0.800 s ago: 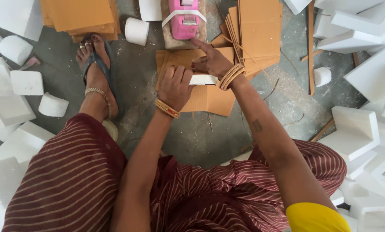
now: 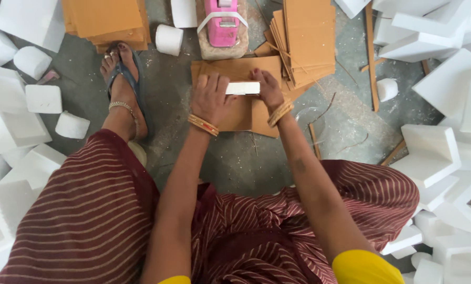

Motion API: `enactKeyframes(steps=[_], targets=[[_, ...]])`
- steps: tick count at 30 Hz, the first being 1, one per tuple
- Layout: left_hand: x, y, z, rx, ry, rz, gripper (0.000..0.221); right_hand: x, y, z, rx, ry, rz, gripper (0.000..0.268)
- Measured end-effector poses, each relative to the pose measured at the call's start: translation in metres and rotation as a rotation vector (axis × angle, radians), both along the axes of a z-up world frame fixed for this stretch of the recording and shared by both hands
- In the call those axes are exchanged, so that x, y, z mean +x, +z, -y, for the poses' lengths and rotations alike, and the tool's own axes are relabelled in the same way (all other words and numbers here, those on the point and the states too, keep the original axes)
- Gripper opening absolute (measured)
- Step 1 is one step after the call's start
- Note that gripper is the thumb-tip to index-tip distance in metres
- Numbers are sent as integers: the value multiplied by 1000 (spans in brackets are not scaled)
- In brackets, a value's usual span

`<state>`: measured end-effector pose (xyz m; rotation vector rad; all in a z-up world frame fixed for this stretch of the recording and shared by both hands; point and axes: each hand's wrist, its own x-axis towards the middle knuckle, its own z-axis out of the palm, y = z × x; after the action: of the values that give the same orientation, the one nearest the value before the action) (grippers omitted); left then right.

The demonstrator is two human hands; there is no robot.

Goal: The person places pieces of white foam into small brown cardboard boxes, folding the boxes closed and applying pieces of tape from a pink dispenser by hand to secure them.

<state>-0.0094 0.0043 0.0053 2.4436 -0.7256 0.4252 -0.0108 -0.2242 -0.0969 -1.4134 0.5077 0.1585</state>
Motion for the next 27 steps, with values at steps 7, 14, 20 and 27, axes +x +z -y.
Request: enactKeyframes(steps=[7, 14, 20, 27], targets=[[2, -9, -26, -152, 209, 15, 62, -71, 23, -44, -31, 178, 35, 48], [-14, -101, -38, -1103, 682, -390, 70, -86, 96, -101, -307, -30, 398, 55], [-59, -209, 22, -1311, 341, -704, 78, -59, 189, -80, -1073, 457, 472, 62], [-95, -151, 39, -596, 195, -1510, 56, -13, 168, -39, -1218, 742, 487, 62]])
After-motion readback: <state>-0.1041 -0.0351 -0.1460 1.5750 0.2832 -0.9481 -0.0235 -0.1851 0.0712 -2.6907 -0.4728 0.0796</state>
